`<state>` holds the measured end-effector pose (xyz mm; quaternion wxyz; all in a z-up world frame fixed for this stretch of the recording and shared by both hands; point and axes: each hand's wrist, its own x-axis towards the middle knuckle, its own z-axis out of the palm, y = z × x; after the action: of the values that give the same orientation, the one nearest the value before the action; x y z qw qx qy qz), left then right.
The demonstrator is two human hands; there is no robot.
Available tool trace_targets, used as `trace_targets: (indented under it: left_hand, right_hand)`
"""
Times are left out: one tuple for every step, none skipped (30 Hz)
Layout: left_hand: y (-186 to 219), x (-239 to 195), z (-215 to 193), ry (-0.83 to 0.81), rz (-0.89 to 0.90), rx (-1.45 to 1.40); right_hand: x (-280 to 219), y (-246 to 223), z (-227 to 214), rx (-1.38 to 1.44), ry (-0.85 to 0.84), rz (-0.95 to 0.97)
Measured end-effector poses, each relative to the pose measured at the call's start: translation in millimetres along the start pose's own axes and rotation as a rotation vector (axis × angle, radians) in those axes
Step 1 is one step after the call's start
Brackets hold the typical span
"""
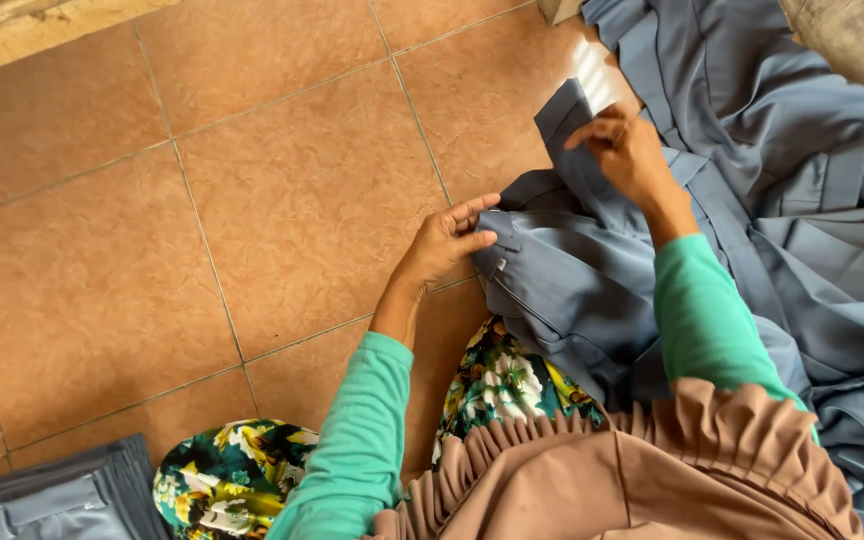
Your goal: The person sits on a tiled floor and folds multiple pairs of grey trousers by hand. Each pair is laid flat, legs aligned, then folded in thirds and smoothed before being stacked into a neat pile.
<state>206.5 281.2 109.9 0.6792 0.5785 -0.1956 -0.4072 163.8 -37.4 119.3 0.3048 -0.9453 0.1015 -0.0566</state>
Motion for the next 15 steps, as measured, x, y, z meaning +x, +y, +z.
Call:
trace_targets:
  left_hand:
    - [-2.3,2.0,-5.3,0.054,0.062,-0.025]
    - [-4.7,3.6,-10.1,0.108,0.123,-0.051]
    - [-7.1,4.5,-14.0,0.116,0.13,-0.056]
    - [-9.6,5.8,-17.6,0.132,0.15,-0.038]
    - [-12.2,7.1,-21.5,0.144,0.167,-0.017]
    - [-18.9,7.4,-26.5,0.148,0.169,-0.02]
    - [-26.2,7.7,-30.5,0.157,0.165,0.043]
    - [-33.5,8.5,-34.0,0.166,0.16,0.106]
    - [-14.7,-3.6,-26.3,0.167,0.161,0.105]
    - [4.1,-15.3,-18.2,0.244,0.118,0.436]
    - [22.7,-27.2,-9.8,0.317,0.071,0.769]
    - [35.2,-27.7,-4.8,0.317,0.071,0.769]
    - [47.4,-28.2,0.9,0.272,0.166,0.971]
    - [59.6,-28.4,6.9,0.224,0.265,1.172]
    - [57.1,-19.9,7.3,0.218,0.266,1.17]
  right_hand:
    - [-14.1,-25.2,-3.0,0.049,0.002,-0.107]
    - [-29.0,-50.3,-5.9,0.099,0.002,-0.215]
    - [-40.2,-71.6,-4.9,0.095,-0.004,-0.223]
    - [-51.8,-92.3,-4.1,0.078,-0.063,-0.248]
    - [-64.7,-112.5,-2.5,0.064,-0.118,-0.269]
    - [-71.5,-115.3,9.1,0.062,-0.122,-0.272]
    - [-78.9,-117.3,20.4,-0.003,-0.11,-0.272]
    - [-86.4,-118.4,31.3,-0.067,-0.099,-0.273]
    - [-86.5,-115.1,35.2,-0.068,-0.1,-0.274]
    - [-86.6,-111.3,38.7,-0.093,-0.089,-0.282]
    - [-87.3,-107.2,42.4,-0.116,-0.077,-0.288]
    - [-85.1,-108.1,40.7,-0.117,-0.077,-0.288]
    - [-83.8,-108.4,38.8,-0.128,-0.084,-0.292]
    - [-82.5,-108.5,36.6,-0.139,-0.091,-0.295]
    - [-86.0,-120.0,26.7,-0.142,-0.09,-0.29]
